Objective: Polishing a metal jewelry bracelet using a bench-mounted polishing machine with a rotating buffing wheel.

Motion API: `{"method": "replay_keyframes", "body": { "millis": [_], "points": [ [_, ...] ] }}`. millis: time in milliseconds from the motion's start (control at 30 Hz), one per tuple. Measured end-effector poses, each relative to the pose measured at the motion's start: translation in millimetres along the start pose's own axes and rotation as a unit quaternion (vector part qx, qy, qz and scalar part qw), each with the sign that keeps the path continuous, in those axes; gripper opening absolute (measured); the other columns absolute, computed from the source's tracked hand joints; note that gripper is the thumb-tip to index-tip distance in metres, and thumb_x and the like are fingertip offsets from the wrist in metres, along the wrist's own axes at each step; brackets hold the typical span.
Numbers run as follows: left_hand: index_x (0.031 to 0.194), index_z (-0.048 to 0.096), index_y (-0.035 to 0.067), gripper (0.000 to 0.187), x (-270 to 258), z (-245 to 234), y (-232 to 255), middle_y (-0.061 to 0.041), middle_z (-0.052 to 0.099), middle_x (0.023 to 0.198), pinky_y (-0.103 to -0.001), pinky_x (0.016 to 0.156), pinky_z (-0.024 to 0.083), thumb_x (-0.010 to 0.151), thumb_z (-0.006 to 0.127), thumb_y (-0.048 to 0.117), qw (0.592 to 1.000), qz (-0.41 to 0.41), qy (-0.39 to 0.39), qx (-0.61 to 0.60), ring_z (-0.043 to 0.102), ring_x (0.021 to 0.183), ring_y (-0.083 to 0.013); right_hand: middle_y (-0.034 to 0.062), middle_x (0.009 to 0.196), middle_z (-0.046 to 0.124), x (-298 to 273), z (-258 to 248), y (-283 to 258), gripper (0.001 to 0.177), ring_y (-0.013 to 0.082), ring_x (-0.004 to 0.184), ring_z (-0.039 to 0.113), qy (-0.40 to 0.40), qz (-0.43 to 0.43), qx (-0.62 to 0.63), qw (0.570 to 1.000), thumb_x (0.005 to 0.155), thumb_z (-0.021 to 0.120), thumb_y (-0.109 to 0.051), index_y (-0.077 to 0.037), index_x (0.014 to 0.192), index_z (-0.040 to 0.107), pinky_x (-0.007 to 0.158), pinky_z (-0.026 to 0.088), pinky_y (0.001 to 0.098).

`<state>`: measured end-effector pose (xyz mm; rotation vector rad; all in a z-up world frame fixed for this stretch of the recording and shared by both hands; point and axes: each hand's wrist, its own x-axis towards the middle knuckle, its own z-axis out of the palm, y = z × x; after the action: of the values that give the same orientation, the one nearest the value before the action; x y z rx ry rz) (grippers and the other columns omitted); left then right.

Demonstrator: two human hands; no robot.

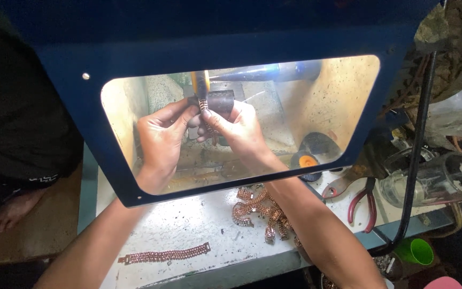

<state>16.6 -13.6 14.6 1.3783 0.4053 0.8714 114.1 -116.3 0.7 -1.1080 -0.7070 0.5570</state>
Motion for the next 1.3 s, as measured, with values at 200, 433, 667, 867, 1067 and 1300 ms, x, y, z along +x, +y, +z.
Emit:
{"method": "replay_keyframes", "body": {
  "millis": [200, 433, 667, 867, 1067, 1300],
  "points": [
    [0.110, 0.079, 0.007, 0.020, 1, -2, -1, -0.013, 0.075, 0.076, -0.028, 0.075, 0.064, 0.091, 0.083, 0.010, 1.000, 0.001, 0.001, -0.002, 0.062, 0.074, -0.0069, 0.0170, 0.080, 0.076, -1, 2, -6, 0.026, 0.0220, 0.070, 0.076, -0.009, 0.000, -0.020, 1.000, 0.094, 0.075, -0.014, 0.005, 0.111, 0.072, 0.057, 0.065, 0.0342],
    [0.108, 0.080, 0.008, 0.019, -6, 5, 9, -0.012, 0.076, 0.076, -0.027, 0.075, 0.063, 0.090, 0.084, 0.009, 1.000, 0.005, 0.004, 0.001, 0.064, 0.075, -0.0068, 0.0162, 0.077, 0.075, -1, 1, -2, 0.026, 0.0198, 0.067, 0.075, -0.003, -0.009, -0.021, 1.000, 0.093, 0.077, -0.015, 0.005, 0.109, 0.073, 0.051, 0.062, 0.0304],
    [0.109, 0.080, 0.008, 0.017, 0, -2, 5, -0.011, 0.077, 0.079, -0.028, 0.076, 0.060, 0.092, 0.083, 0.008, 0.999, 0.028, 0.004, 0.029, 0.060, 0.078, -0.0053, 0.0146, 0.077, 0.075, 1, 0, 0, 0.024, 0.0176, 0.067, 0.073, -0.013, -0.022, -0.038, 0.999, 0.092, 0.079, -0.015, 0.003, 0.106, 0.075, 0.050, 0.061, 0.0304],
    [0.110, 0.079, 0.007, 0.018, -2, -3, 6, -0.015, 0.078, 0.086, -0.030, 0.082, 0.061, 0.092, 0.082, 0.008, 0.999, 0.021, 0.000, 0.029, 0.064, 0.085, -0.0081, 0.0153, 0.084, 0.077, 2, -1, 1, 0.024, 0.0195, 0.074, 0.076, -0.021, -0.009, -0.015, 1.000, 0.095, 0.075, -0.014, 0.005, 0.109, 0.073, 0.059, 0.067, 0.0364],
    [0.109, 0.079, 0.008, 0.017, 0, -2, 6, -0.014, 0.079, 0.092, -0.031, 0.084, 0.061, 0.093, 0.082, 0.009, 0.999, 0.023, -0.001, 0.030, 0.067, 0.090, -0.0090, 0.0154, 0.090, 0.078, 2, -2, -1, 0.024, 0.0220, 0.081, 0.077, -0.045, -0.009, -0.013, 0.999, 0.093, 0.076, -0.011, 0.003, 0.112, 0.072, 0.068, 0.068, 0.0388],
    [0.108, 0.079, 0.006, 0.017, -2, 0, 12, -0.013, 0.078, 0.088, -0.032, 0.087, 0.062, 0.091, 0.082, 0.008, 0.999, 0.020, 0.001, 0.034, 0.066, 0.090, -0.0093, 0.0183, 0.086, 0.077, 3, 0, 1, 0.025, 0.0245, 0.075, 0.078, -0.023, 0.010, 0.005, 1.000, 0.096, 0.074, -0.015, 0.006, 0.109, 0.071, 0.065, 0.069, 0.0433]
  ]
}}
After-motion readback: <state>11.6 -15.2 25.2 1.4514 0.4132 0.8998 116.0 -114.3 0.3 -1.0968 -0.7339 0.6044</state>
